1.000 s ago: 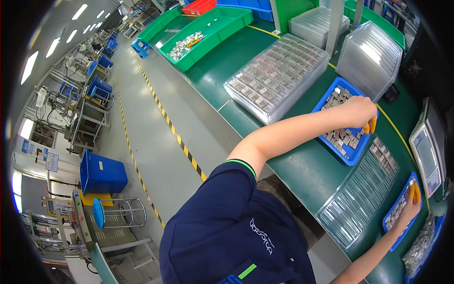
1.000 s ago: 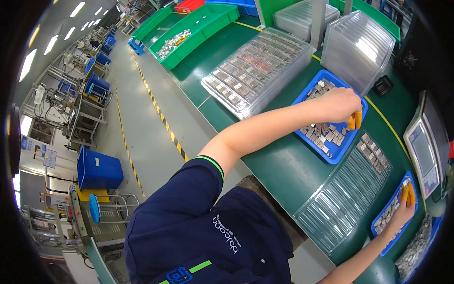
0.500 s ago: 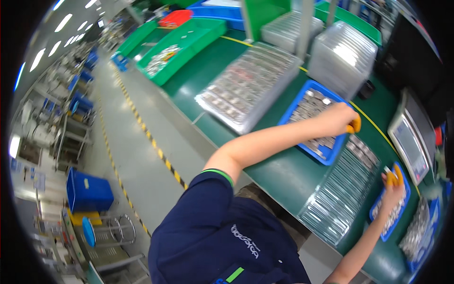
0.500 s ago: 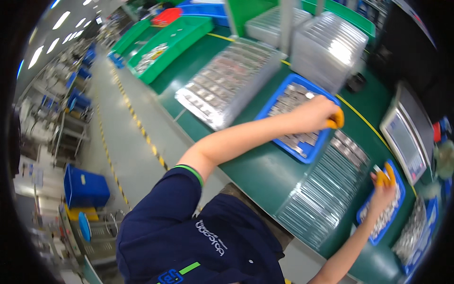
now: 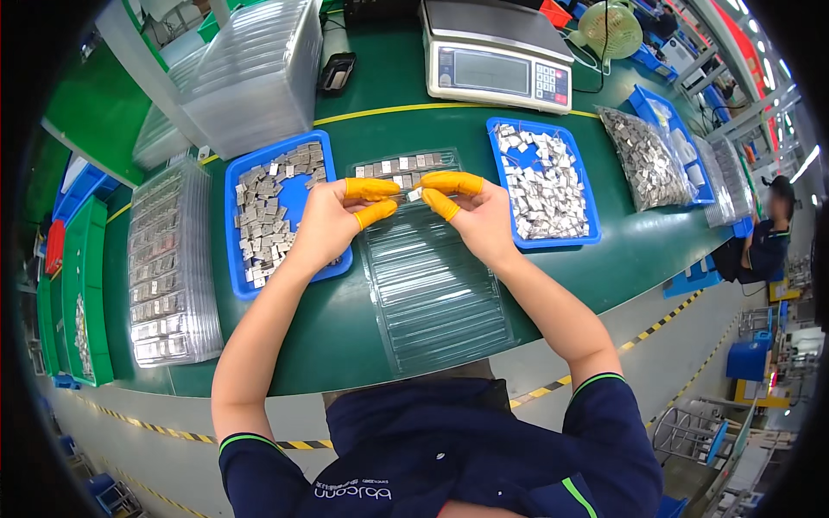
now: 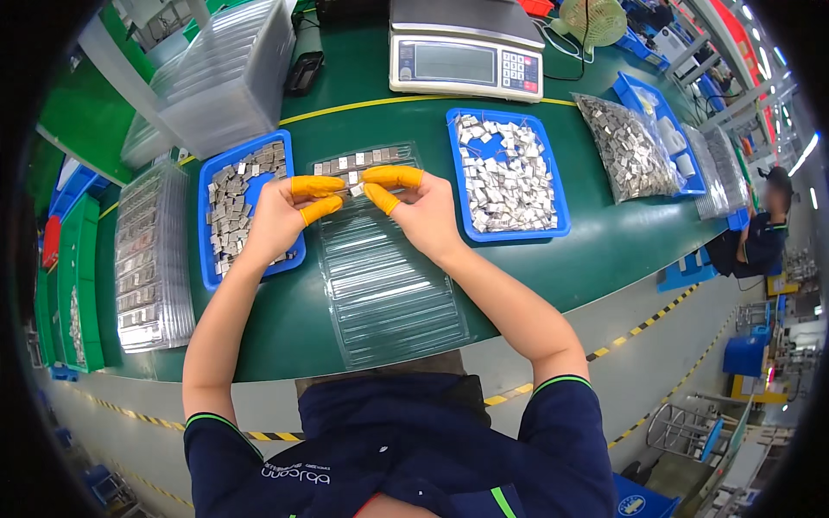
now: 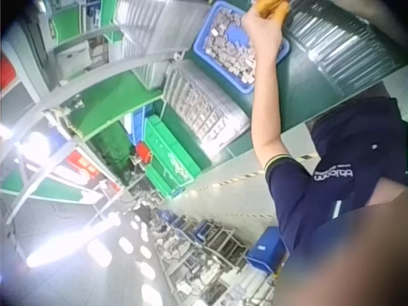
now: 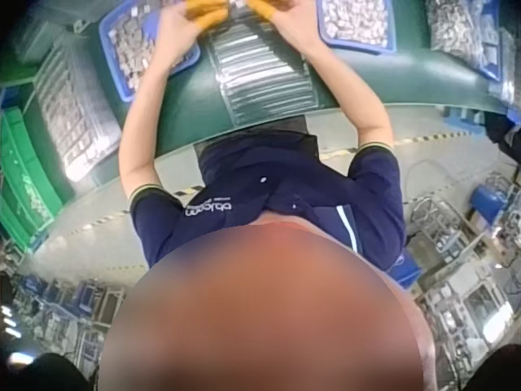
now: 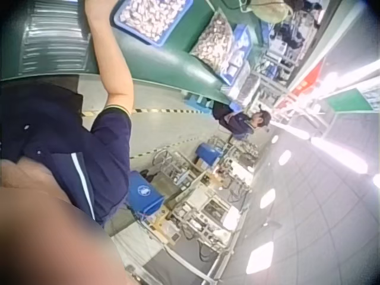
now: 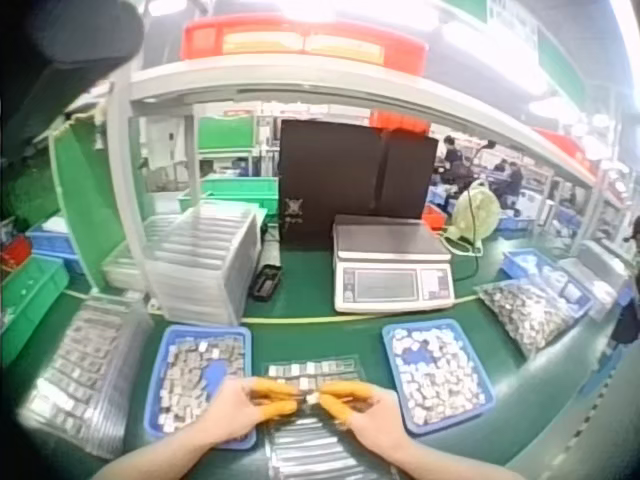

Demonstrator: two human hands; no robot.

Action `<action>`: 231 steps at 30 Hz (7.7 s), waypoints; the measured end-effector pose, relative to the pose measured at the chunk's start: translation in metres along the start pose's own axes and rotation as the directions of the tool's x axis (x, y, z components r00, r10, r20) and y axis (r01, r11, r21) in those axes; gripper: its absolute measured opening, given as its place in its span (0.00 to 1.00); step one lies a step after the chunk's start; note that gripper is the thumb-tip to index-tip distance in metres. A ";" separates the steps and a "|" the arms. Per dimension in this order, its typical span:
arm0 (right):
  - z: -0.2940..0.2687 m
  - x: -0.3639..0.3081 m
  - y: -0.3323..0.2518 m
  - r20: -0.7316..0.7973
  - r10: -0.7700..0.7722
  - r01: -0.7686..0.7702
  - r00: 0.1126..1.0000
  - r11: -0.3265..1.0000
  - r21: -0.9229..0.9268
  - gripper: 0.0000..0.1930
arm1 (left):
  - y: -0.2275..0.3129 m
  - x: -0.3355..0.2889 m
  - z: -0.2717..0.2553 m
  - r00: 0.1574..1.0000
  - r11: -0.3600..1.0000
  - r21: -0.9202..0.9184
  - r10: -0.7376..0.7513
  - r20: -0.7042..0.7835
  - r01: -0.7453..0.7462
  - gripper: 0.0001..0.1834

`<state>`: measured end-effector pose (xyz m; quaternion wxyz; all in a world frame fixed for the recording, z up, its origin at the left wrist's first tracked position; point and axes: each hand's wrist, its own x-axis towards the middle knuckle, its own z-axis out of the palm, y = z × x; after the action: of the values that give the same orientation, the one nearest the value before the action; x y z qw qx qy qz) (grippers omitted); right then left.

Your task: The person assembles small electronic components by hand at a factory workstation. They pick a silver rectangular piece from a blue tray on the left and a white piece from a blue tray on the right, then press them together and place the assembled unit into a clear plastic tray in the center. The person repeats this process continuously throughout the clip.

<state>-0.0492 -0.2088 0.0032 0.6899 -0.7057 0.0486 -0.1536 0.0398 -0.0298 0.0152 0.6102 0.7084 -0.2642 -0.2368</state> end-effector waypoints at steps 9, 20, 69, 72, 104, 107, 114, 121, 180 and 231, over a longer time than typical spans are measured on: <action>0.014 -0.009 -0.001 -0.053 -0.008 0.009 0.999 1.000 0.002 0.11 | -0.002 -0.009 0.003 0.999 0.999 -0.033 -0.027 -0.023 0.026 0.15; 0.005 -0.007 -0.004 -0.091 -0.074 0.064 0.993 0.992 -0.109 0.10 | -0.002 -0.003 0.007 0.999 0.996 -0.084 -0.031 -0.039 0.028 0.14; 0.002 0.000 0.000 0.216 -0.572 0.593 0.791 0.631 -0.499 0.20 | -0.004 -0.013 0.012 0.994 0.995 -0.083 0.060 0.088 -0.053 0.10; 0.001 0.000 -0.004 0.169 -0.564 0.559 0.808 0.644 -0.523 0.18 | -0.003 -0.011 0.013 0.997 0.993 -0.106 0.051 0.055 -0.045 0.10; -0.041 0.036 0.019 0.345 -0.431 0.465 0.834 0.211 -0.860 0.07 | -0.024 -0.039 0.058 0.868 0.464 0.736 0.321 0.379 -0.493 0.35; -0.042 0.035 0.016 0.292 -0.502 0.463 0.814 0.258 -0.848 0.08 | -0.014 -0.033 0.055 0.859 0.480 0.737 0.431 0.275 -0.477 0.30; -0.022 0.026 0.004 0.281 -0.590 0.585 0.757 0.419 -0.694 0.15 | 0.007 0.005 0.043 0.972 0.912 -0.391 -0.190 -0.136 0.123 0.14; -0.024 0.020 -0.003 0.321 -0.616 0.621 0.719 0.363 -0.695 0.12 | 0.003 0.008 0.044 0.968 0.715 -0.676 -0.252 -0.007 0.181 0.15; -0.036 0.028 0.011 0.047 -0.548 0.408 0.835 0.560 -0.721 0.06 | -0.005 0.038 0.057 0.965 0.978 0.113 0.193 -0.177 -0.175 0.21; -0.034 -0.030 -0.098 -0.395 -0.818 0.875 0.419 0.480 -0.063 0.15 | -0.037 0.022 0.073 0.896 0.396 0.855 0.414 0.159 -0.335 0.30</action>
<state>-0.1014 -0.2286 0.0953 0.5458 -0.5350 -0.1962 -0.6143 0.0110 -0.0940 -0.0320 0.2176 0.8472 -0.4742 0.0998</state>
